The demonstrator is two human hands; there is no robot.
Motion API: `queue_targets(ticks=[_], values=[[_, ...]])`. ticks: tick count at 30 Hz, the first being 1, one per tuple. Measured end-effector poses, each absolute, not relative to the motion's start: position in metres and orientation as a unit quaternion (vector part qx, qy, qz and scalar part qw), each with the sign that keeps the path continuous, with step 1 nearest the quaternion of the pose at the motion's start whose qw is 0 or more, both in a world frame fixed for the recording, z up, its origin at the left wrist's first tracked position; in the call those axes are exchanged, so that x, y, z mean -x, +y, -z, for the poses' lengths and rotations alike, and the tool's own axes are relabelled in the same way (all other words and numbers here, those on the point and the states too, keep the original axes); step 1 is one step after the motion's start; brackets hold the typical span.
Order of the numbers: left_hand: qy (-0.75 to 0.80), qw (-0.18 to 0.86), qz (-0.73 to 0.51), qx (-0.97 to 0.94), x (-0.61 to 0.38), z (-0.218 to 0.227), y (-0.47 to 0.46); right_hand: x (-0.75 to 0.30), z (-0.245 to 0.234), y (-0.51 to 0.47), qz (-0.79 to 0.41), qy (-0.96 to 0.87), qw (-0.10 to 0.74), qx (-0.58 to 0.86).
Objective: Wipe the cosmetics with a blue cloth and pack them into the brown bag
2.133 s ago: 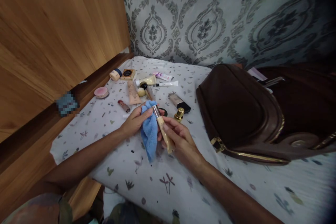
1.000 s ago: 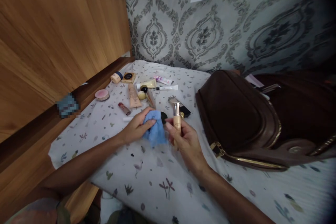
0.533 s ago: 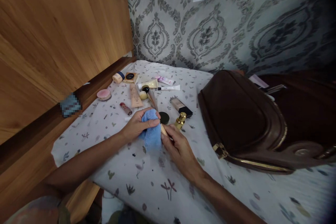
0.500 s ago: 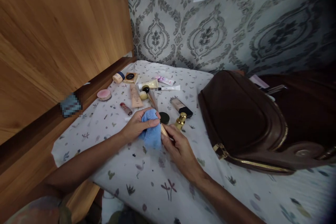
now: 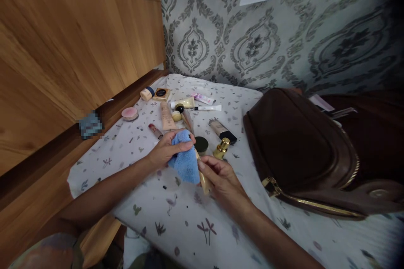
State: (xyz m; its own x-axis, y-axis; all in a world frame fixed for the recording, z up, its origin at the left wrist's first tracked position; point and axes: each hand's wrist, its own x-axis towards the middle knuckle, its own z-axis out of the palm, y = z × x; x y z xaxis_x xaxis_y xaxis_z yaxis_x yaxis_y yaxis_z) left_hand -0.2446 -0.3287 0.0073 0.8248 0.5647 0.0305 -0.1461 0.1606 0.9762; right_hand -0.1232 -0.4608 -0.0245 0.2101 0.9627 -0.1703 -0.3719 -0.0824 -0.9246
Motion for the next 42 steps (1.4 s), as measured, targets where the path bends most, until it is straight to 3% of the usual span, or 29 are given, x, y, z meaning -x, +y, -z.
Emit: queue_targets(ticks=[4,13,18,24,31,42], values=[[0.172,0.746,-0.242,-0.596,0.2449,-0.0061,-0.3277,0.1247,0.0265,-0.4596,-0.557,-0.307,0.61,0.473],[0.175,0.754,-0.269,-0.574,0.2433,-0.0011,-0.3256,0.1276,0.0283,-0.4626,-0.381,-0.397,0.639,0.538],[0.177,0.757,-0.262,-0.572,0.2455,-0.0021,-0.3238,0.1244,0.0229,-0.4658,-0.43,-0.434,0.608,0.507],[0.183,0.768,-0.27,-0.551,0.2454,-0.0011,-0.3242,0.1232,0.0228,-0.4649,-0.589,-0.39,0.57,0.42],[0.199,0.769,-0.28,-0.539,0.2435,0.0003,-0.3226,0.1272,0.0226,-0.4624,-0.538,-0.335,0.639,0.435],[0.179,0.779,-0.245,-0.548,0.2468,-0.0048,-0.3235,0.1254,0.0274,-0.4622,-0.631,-0.316,0.595,0.384]])
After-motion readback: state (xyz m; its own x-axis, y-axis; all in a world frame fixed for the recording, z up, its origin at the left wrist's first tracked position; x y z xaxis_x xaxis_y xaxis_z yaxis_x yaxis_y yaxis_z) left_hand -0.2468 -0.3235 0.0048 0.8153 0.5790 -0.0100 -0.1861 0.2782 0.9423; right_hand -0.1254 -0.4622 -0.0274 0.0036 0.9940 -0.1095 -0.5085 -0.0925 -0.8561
